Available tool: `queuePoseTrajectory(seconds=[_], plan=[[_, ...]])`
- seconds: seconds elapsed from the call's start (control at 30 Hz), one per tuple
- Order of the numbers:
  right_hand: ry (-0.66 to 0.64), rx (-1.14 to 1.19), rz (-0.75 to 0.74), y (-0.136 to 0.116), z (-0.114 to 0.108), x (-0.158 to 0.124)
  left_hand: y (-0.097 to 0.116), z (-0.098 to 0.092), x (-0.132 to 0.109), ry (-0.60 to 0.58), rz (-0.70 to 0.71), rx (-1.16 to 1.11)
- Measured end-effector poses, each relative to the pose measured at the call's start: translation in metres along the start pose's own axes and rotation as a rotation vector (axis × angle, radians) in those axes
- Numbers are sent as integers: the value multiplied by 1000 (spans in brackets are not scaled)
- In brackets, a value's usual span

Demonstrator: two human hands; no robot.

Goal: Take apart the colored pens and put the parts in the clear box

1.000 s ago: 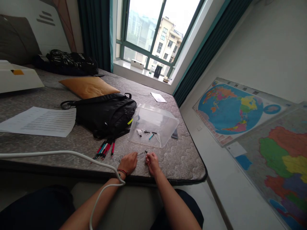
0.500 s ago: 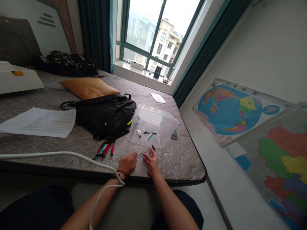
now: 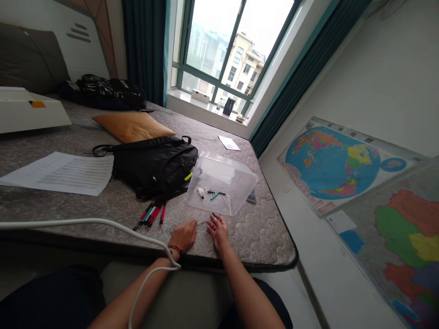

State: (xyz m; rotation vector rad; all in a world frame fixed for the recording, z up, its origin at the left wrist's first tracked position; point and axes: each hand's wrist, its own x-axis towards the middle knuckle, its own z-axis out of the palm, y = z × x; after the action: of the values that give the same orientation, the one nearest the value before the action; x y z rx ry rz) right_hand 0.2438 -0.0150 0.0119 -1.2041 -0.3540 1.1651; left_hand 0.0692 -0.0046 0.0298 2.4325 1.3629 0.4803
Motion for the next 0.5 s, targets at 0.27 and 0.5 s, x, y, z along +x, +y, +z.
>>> queuePoseTrajectory(seconds=[0.27, 0.5], plan=[[-119, -463, -278, -30, -5, 14, -2, 1, 1, 11, 15, -8], [-196, -493, -38, -6, -18, 4, -1, 1, 2, -16, -8, -14]])
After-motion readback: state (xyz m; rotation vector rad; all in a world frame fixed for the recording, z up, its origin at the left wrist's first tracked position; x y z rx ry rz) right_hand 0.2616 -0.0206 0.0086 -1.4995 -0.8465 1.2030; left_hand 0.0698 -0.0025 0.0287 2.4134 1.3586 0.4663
